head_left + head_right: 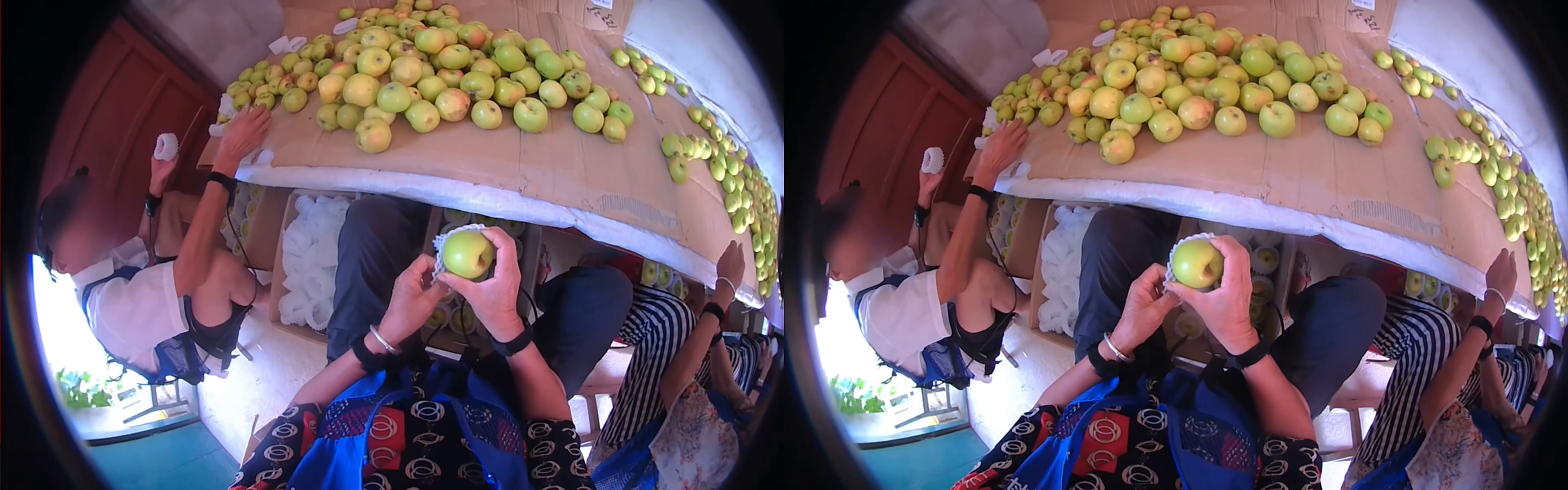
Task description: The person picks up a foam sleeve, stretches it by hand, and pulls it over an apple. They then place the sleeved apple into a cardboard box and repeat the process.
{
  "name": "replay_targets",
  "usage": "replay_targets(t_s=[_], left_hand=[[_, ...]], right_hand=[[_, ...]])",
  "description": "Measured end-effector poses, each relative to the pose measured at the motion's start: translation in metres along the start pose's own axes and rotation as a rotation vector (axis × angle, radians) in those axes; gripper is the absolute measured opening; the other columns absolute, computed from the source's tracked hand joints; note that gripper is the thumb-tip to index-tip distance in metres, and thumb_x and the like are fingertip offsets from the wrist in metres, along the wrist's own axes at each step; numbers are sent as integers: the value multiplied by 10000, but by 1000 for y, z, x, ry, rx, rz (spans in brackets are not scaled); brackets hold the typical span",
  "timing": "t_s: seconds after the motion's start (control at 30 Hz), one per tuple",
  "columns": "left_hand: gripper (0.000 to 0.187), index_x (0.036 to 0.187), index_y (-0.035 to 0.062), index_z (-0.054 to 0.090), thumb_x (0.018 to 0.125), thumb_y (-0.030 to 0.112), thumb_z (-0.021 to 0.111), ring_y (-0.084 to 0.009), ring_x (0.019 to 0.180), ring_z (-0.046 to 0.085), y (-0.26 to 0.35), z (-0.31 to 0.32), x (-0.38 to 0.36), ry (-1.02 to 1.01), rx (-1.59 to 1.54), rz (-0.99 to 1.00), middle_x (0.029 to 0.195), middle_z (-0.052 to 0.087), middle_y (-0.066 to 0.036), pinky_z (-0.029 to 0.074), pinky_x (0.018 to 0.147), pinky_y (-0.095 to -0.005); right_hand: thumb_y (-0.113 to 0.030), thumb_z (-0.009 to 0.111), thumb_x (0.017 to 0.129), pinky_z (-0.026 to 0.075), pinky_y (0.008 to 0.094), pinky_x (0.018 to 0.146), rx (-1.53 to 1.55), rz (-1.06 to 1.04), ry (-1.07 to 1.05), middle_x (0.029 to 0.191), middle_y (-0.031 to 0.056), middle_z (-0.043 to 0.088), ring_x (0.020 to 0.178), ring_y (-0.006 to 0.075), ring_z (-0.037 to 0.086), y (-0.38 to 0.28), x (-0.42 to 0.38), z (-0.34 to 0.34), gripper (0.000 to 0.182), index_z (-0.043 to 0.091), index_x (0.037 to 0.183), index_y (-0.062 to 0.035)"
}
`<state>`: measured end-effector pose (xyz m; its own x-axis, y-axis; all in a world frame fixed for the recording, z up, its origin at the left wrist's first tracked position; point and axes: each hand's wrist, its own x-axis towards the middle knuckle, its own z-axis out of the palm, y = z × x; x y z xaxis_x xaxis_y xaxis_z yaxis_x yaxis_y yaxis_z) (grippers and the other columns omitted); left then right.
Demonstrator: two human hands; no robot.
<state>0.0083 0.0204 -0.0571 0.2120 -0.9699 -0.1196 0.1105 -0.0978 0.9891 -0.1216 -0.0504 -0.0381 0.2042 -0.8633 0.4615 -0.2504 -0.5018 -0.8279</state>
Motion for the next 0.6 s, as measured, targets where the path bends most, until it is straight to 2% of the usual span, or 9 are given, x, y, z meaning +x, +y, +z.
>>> replay_targets(t_s=[0.03, 0.1, 0.2, 0.23, 0.3, 0.37, 0.47, 0.57, 0.6], left_hand=[[127, 885, 33, 498, 813, -1, 597, -29, 689, 483, 2, -1, 1, 1, -2, 0, 746, 532, 19, 426, 614, -202], [104, 911, 64, 491, 857, 38, 576, -36, 795, 497, 6, -2, 2, -20, -50, -66, 886, 535, 19, 443, 695, -202], [97, 916, 69, 486, 865, 40, 563, -44, 796, 504, 11, 1, 1, 58, -211, -54, 894, 533, 12, 445, 708, -203], [97, 916, 69, 486, 865, 40, 563, -44, 796, 504, 17, 1, 3, 56, -209, -55, 894, 533, 12, 445, 708, -203], [137, 884, 53, 461, 832, -13, 569, -52, 789, 505, 31, 0, 9, 189, -397, 18, 890, 529, -7, 432, 698, -204], [127, 894, 56, 454, 844, -7, 553, -53, 827, 494, 30, -3, 7, 152, -316, 79, 923, 509, -14, 424, 727, -208], [126, 901, 49, 460, 844, -3, 559, -54, 852, 479, 25, -4, -1, 126, 24, 223, 933, 484, 6, 422, 727, -195], [148, 903, 42, 467, 826, -4, 586, -62, 848, 486, 17, -1, -3, 93, -80, 179, 953, 477, 11, 428, 729, -190], [229, 945, 49, 461, 801, 22, 636, -69, 864, 491, 17, 3, 1, 107, -138, 263, 985, 478, -5, 441, 744, -201]], right_hand=[[-172, 851, 498, 432, 383, 845, 3, -28, 15, 1080, 147, 531, 972, 311, 524, 1, 0, 2, 725, 469, 1101, -43], [-175, 852, 494, 428, 392, 843, 3, -55, 30, 1079, 147, 528, 969, 319, 516, 0, 0, 2, 730, 469, 1102, -45], [-221, 866, 509, 426, 356, 898, -128, -113, -8, 1098, 142, 524, 1015, 286, 531, -3, 4, 1, 755, 466, 1124, -40], [-220, 865, 493, 427, 379, 876, -71, -97, 1, 1092, 148, 527, 1001, 312, 523, -2, 4, 3, 760, 467, 1116, -44], [-219, 865, 477, 428, 402, 854, -19, -76, 9, 1085, 155, 529, 987, 338, 515, -1, 0, 4, 766, 468, 1109, -48], [-232, 866, 479, 430, 400, 857, -9, -34, -47, 1086, 162, 531, 996, 343, 515, -3, -3, 8, 767, 468, 1107, -45], [-194, 853, 488, 429, 404, 842, -57, -93, -38, 1086, 165, 507, 987, 348, 505, -3, -2, 9, 776, 453, 1137, -48], [-156, 839, 492, 422, 408, 840, -146, -145, -28, 1099, 166, 482, 995, 350, 488, -3, -1, 6, 811, 431, 1186, -52], [-135, 830, 494, 417, 411, 840, -192, -158, -33, 1107, 167, 469, 1002, 351, 478, -4, -1, 5, 834, 418, 1215, -54]])
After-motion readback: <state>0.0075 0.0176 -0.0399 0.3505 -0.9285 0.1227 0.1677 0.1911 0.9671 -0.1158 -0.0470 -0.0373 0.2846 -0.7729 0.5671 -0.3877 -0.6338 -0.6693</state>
